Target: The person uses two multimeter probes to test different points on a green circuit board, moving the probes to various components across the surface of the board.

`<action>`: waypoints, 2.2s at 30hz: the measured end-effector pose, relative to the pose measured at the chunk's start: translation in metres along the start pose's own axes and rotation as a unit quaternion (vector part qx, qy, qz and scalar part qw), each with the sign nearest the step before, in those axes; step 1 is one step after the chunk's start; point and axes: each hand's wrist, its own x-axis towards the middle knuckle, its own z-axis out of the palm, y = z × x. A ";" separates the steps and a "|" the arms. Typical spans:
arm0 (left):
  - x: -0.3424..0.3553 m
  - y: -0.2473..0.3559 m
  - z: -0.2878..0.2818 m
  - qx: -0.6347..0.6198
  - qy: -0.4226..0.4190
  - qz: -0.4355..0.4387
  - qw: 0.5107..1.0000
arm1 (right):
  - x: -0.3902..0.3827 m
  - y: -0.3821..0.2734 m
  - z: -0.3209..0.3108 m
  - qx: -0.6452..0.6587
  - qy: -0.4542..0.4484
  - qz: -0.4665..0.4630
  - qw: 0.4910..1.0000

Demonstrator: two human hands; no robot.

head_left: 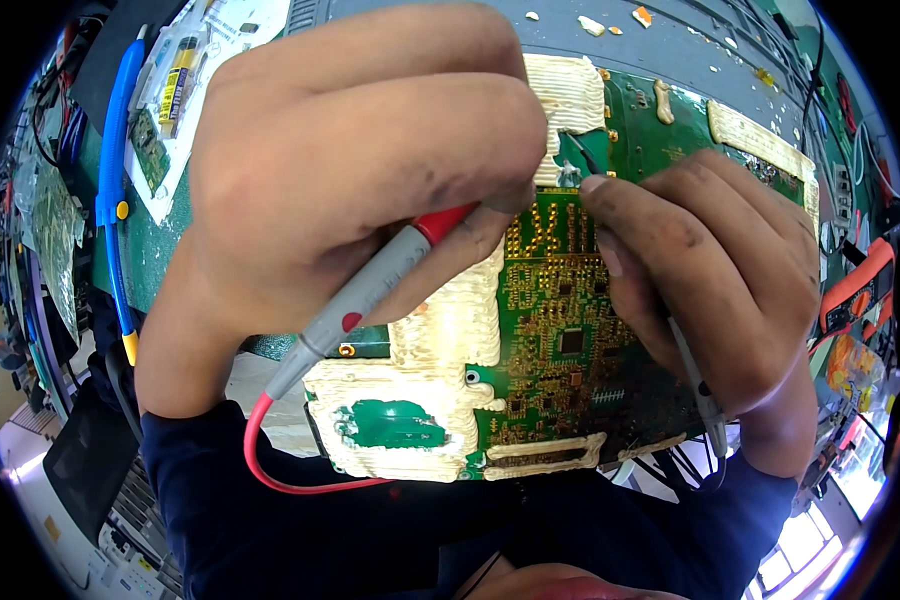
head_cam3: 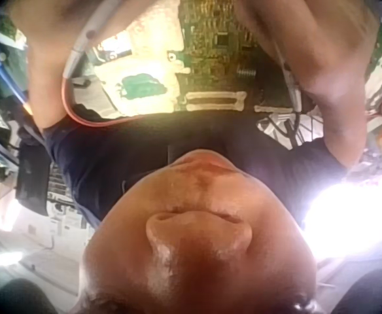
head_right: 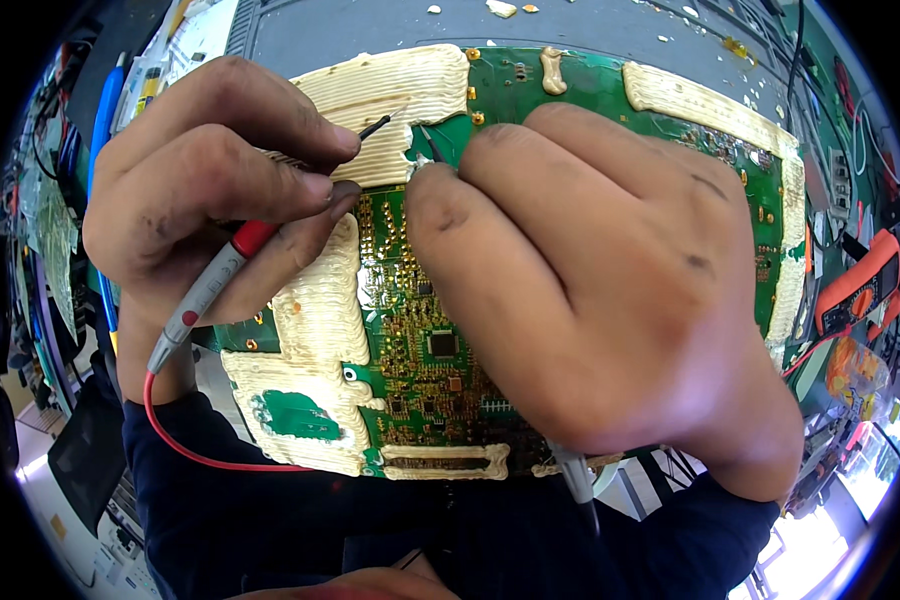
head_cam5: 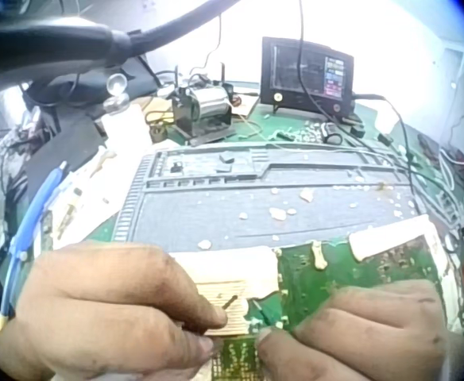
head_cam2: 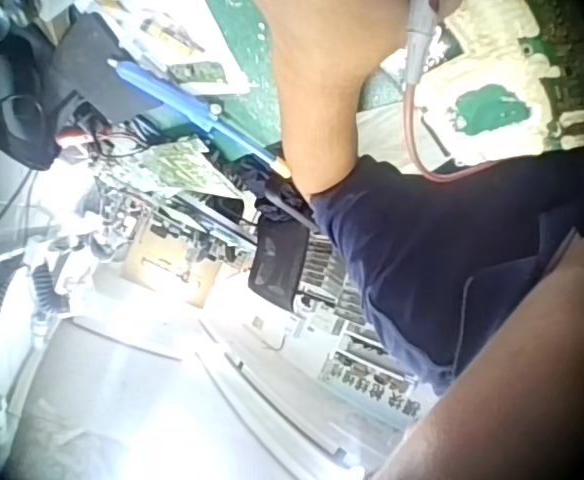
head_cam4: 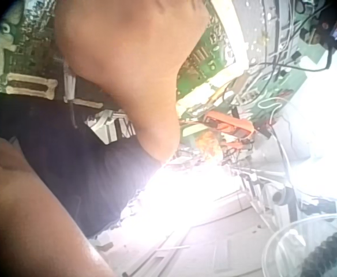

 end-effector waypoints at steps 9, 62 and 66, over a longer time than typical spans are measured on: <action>0.015 0.008 -0.008 0.023 -0.054 -0.017 0.998 | 0.000 -0.003 -0.004 -0.015 -0.019 0.019 1.000; 0.001 0.021 0.015 0.045 0.058 -0.086 0.994 | 0.002 0.009 -0.006 -0.069 0.023 0.083 0.994; 0.021 0.022 -0.006 0.087 -0.045 -0.105 0.990 | 0.009 0.011 -0.010 -0.073 0.017 0.071 0.995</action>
